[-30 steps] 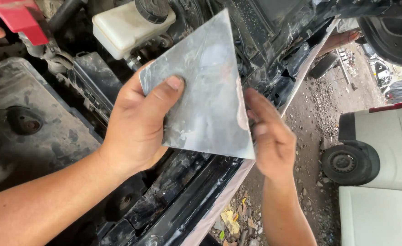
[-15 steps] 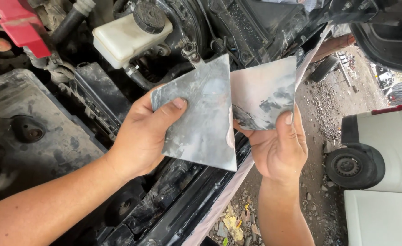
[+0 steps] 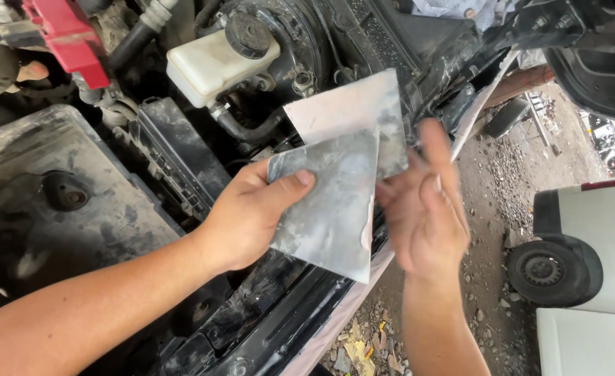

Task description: The person uses a metal putty knife to apply and smooth a pinkish body filler onto the front frame of a car with the hood open. They repeatedly spread the material along the edge of the car's bodywork.

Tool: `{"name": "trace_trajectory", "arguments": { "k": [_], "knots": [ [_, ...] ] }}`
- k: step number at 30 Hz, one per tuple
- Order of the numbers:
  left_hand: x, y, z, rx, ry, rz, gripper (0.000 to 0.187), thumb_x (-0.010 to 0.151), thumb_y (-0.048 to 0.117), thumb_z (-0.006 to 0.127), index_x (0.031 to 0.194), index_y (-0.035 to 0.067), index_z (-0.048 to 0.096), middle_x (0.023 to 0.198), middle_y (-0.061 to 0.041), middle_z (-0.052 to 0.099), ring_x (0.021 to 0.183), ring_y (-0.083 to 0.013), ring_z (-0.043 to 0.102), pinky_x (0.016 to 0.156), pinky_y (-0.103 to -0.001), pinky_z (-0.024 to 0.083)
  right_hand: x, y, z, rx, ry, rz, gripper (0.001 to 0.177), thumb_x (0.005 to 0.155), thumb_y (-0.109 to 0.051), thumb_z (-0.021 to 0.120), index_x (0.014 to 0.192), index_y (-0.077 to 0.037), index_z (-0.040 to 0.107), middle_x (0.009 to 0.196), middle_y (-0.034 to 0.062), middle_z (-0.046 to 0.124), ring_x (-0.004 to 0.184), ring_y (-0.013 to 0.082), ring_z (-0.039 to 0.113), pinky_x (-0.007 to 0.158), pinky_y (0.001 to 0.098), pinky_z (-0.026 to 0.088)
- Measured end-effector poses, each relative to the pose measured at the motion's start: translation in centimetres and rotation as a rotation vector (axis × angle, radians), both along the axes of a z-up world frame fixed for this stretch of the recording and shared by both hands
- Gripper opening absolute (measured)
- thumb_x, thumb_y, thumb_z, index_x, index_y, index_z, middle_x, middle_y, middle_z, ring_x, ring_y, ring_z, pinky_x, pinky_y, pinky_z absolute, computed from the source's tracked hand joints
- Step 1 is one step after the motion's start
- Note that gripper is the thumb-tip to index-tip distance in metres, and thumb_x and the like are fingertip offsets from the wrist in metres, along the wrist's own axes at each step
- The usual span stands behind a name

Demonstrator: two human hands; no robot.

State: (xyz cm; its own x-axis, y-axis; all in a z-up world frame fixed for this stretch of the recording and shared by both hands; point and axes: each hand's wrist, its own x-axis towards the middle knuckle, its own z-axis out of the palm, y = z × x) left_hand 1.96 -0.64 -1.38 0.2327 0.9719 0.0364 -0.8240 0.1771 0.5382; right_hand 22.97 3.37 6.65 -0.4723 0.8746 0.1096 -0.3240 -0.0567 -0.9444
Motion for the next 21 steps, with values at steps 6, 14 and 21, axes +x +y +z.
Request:
{"name": "trace_trajectory", "arguments": {
  "k": [6,14,21],
  "knots": [
    [-0.5,0.2,0.4,-0.063,-0.004,0.018,0.025,0.102,0.013,0.059,0.121,-0.003,0.063,0.107,-0.011,0.073,0.09,-0.0164,0.071,0.082,-0.036,0.06,2.6,-0.4,0.3,1.027,-0.728,-0.155,0.041,0.109,0.0,0.055,0.146,-0.016,0.062,0.167,0.0132,0.037,0.158,0.0243,0.037,0.13,0.0381,0.038],
    [-1.1,-0.2,1.3,0.015,-0.001,0.05,0.027,0.104,0.013,0.058,0.124,-0.004,0.063,0.108,-0.012,0.073,0.092,-0.0176,0.071,0.082,-0.036,0.061,2.6,0.1,0.3,1.127,-0.672,0.063,0.046,0.096,0.014,0.062,0.124,-0.02,0.075,0.169,0.0081,0.031,0.16,0.0234,0.034,0.129,0.0372,0.035],
    [-1.4,0.0,1.2,-0.008,0.01,0.086,0.029,0.103,0.014,0.058,0.125,-0.005,0.063,0.111,-0.012,0.073,0.093,-0.0165,0.071,0.083,-0.036,0.061,2.2,-1.2,0.2,0.91,-0.643,0.11,0.037,0.096,0.005,0.072,0.116,-0.027,0.077,0.17,0.0046,0.031,0.16,0.0246,0.032,0.128,0.0409,0.033]
  ]
}}
